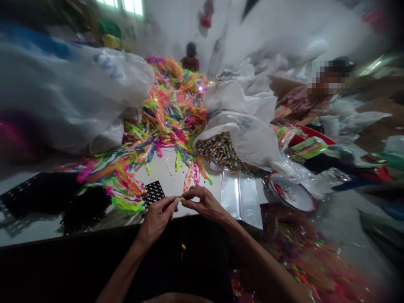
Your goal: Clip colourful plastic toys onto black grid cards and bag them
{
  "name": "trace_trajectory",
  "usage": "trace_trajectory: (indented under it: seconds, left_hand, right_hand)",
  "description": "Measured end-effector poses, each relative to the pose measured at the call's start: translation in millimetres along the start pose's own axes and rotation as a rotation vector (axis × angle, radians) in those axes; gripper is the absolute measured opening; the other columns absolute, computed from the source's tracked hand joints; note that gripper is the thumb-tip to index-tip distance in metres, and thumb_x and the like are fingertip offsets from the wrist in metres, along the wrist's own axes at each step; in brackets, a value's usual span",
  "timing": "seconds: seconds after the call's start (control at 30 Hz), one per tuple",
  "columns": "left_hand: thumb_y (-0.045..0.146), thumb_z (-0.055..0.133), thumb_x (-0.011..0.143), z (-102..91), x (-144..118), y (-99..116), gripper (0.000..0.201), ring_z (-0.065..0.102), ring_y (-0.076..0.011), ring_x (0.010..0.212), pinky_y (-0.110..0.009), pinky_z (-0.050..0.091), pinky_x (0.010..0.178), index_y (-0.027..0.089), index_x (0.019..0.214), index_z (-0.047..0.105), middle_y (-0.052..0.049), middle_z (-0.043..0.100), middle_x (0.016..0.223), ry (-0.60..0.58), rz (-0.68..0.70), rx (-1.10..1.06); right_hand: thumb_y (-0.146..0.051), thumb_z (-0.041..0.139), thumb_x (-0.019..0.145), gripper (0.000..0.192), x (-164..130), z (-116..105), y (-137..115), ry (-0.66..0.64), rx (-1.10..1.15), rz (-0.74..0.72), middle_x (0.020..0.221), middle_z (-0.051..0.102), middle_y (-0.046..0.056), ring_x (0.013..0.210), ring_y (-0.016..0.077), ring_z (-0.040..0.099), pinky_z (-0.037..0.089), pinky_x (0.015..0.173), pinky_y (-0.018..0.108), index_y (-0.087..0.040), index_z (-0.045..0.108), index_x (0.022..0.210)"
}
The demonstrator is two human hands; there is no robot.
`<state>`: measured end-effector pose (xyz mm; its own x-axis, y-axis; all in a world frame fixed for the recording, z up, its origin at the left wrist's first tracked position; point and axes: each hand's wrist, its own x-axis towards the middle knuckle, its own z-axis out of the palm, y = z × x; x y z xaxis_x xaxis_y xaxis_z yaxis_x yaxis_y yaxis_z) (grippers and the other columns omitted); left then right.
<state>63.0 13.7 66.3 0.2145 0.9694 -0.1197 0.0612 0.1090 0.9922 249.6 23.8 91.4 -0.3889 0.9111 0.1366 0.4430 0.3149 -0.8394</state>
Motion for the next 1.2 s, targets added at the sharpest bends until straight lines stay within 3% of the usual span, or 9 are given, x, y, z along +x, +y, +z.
trace_trajectory:
  seconds: [0.2, 0.4, 0.53, 0.67, 0.77, 0.87, 1.03, 1.13, 1.2]
  left_hand:
    - [0.048, 0.062, 0.073, 0.6, -18, 23, 0.038, 0.043, -0.0094, 0.047, -0.018, 0.029, 0.042, 0.017, 0.091, 0.073, -0.001, 0.058, 0.059, -0.171, 0.008, 0.103]
    - [0.044, 0.060, 0.072, 3.9, -29, 39, 0.030, 0.044, -0.0104, 0.046, -0.019, 0.031, 0.044, 0.016, 0.068, 0.072, -0.001, 0.057, 0.054, -0.345, 0.066, 0.260]
    - [0.035, 0.058, 0.074, 9.3, -33, 32, 0.034, 0.058, -0.0172, 0.063, -0.023, 0.042, 0.057, 0.018, 0.101, 0.071, -0.004, 0.067, 0.072, -0.295, 0.176, 0.407]
    - [0.026, 0.050, 0.079, 16.1, -39, 15, 0.056, 0.063, -0.0234, 0.088, -0.032, 0.045, 0.079, 0.018, 0.135, 0.046, -0.010, 0.069, 0.099, -0.274, 0.295, 0.548]
    - [0.022, 0.042, 0.084, 21.3, -41, -4, 0.057, 0.063, -0.0237, 0.092, -0.035, 0.045, 0.084, 0.018, 0.141, 0.036, -0.012, 0.068, 0.102, -0.313, 0.358, 0.621]
    - [0.021, 0.041, 0.085, 26.0, -37, -21, 0.052, 0.064, -0.0236, 0.094, -0.036, 0.047, 0.083, 0.016, 0.136, 0.043, -0.013, 0.068, 0.106, -0.349, 0.378, 0.672]
    - [0.024, 0.044, 0.086, 29.1, -28, -24, 0.048, 0.065, -0.0239, 0.093, -0.036, 0.048, 0.084, 0.013, 0.132, 0.048, -0.015, 0.068, 0.105, -0.352, 0.365, 0.741]
    - [0.024, 0.041, 0.088, 28.7, -27, -13, 0.050, 0.064, -0.0235, 0.096, -0.035, 0.048, 0.085, 0.015, 0.137, 0.041, -0.014, 0.067, 0.108, -0.374, 0.384, 0.765]
    - [0.024, 0.039, 0.089, 27.9, -28, -9, 0.050, 0.063, -0.0235, 0.100, -0.034, 0.048, 0.086, 0.017, 0.139, 0.038, -0.013, 0.065, 0.113, -0.416, 0.411, 0.772]
  right_hand:
    - [-0.035, 0.062, 0.084, 0.021, -26, -5, -22, 0.000, 0.042, -0.020, 0.077, 0.054, 0.002, 0.072, 0.0134, 0.052, 0.040, 0.064, 0.023, -0.019, 0.072, 0.094]
    - [-0.032, 0.062, 0.084, 0.018, -45, -9, -35, -0.082, -0.047, -0.051, 0.077, 0.056, 0.002, 0.068, 0.0119, 0.052, 0.038, 0.061, 0.022, -0.020, 0.072, 0.091]
    - [-0.038, 0.065, 0.081, 0.024, -56, -7, -32, -0.009, 0.083, 0.027, 0.076, 0.059, 0.002, 0.065, 0.0120, 0.054, 0.040, 0.058, 0.022, -0.015, 0.069, 0.088]
    - [-0.049, 0.061, 0.081, 0.035, -66, 1, -25, -0.024, 0.244, 0.182, 0.063, 0.055, -0.001, 0.051, 0.0099, 0.050, 0.036, 0.048, 0.021, -0.015, 0.066, 0.079]
    - [-0.054, 0.059, 0.081, 0.041, -73, 12, -16, -0.024, 0.376, 0.342, 0.050, 0.048, -0.003, 0.043, 0.0085, 0.044, 0.030, 0.041, 0.020, -0.015, 0.060, 0.069]
    - [-0.055, 0.055, 0.082, 0.044, -81, 23, -6, 0.014, 0.390, 0.425, 0.047, 0.042, -0.005, 0.041, 0.0067, 0.036, 0.025, 0.039, 0.020, -0.015, 0.054, 0.063]
    - [-0.043, 0.057, 0.084, 0.028, -90, 27, 0, 0.050, 0.282, 0.266, 0.076, 0.057, 0.001, 0.059, 0.0095, 0.046, 0.035, 0.051, 0.020, -0.015, 0.060, 0.089]
    - [-0.032, 0.054, 0.087, 0.019, -91, 23, 2, 0.107, 0.008, 0.175, 0.068, 0.053, -0.001, 0.061, 0.0104, 0.043, 0.032, 0.054, 0.021, -0.015, 0.060, 0.081]
    - [-0.028, 0.052, 0.088, 0.019, -92, 19, 2, 0.063, -0.100, 0.138, 0.064, 0.049, -0.002, 0.059, 0.0100, 0.039, 0.030, 0.055, 0.021, -0.015, 0.059, 0.076]
